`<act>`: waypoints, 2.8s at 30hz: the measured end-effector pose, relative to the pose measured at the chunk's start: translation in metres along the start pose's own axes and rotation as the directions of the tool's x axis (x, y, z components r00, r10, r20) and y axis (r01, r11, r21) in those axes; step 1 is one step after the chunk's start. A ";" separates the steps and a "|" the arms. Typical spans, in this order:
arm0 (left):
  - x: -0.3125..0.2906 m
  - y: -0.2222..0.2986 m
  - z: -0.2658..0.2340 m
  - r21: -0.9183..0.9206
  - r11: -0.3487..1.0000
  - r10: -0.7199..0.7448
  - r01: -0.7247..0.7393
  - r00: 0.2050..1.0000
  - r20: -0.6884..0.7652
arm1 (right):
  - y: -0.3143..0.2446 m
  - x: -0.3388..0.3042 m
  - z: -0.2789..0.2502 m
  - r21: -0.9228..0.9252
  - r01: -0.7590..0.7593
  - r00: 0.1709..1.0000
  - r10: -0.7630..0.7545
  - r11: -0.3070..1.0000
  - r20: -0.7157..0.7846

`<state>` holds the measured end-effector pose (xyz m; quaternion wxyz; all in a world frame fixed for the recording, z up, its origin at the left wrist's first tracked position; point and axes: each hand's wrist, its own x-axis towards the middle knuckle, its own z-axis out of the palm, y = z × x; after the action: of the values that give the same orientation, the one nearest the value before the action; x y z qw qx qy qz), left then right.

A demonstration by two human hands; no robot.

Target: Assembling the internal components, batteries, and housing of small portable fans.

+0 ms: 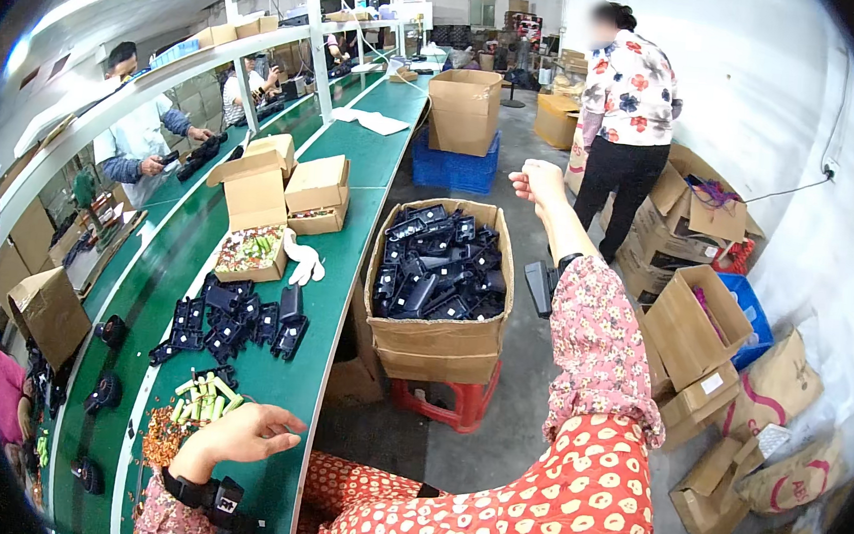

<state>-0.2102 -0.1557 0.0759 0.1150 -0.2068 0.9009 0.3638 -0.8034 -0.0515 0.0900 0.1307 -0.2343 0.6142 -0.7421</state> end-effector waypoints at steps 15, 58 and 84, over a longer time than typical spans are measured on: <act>0.014 -0.002 0.025 -0.040 0.998 0.053 -0.051 0.998 0.041 | -0.023 0.039 0.023 -0.169 0.051 0.997 -0.061 0.984 -0.056; 0.007 -0.024 0.176 -0.292 0.859 -0.496 0.421 0.826 -0.269 | -0.050 0.107 0.021 -0.223 0.020 0.997 -0.035 0.975 -0.064; 0.005 -0.065 0.148 -0.455 0.755 -0.606 0.472 0.768 -0.209 | -0.047 0.141 0.059 -0.321 -0.011 0.999 -0.001 0.947 -0.038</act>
<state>-0.1767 -0.0954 -0.0700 0.0155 -0.5395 0.7188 0.4381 -0.8892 -0.1598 0.1698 0.0811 -0.2368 0.7299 -0.6361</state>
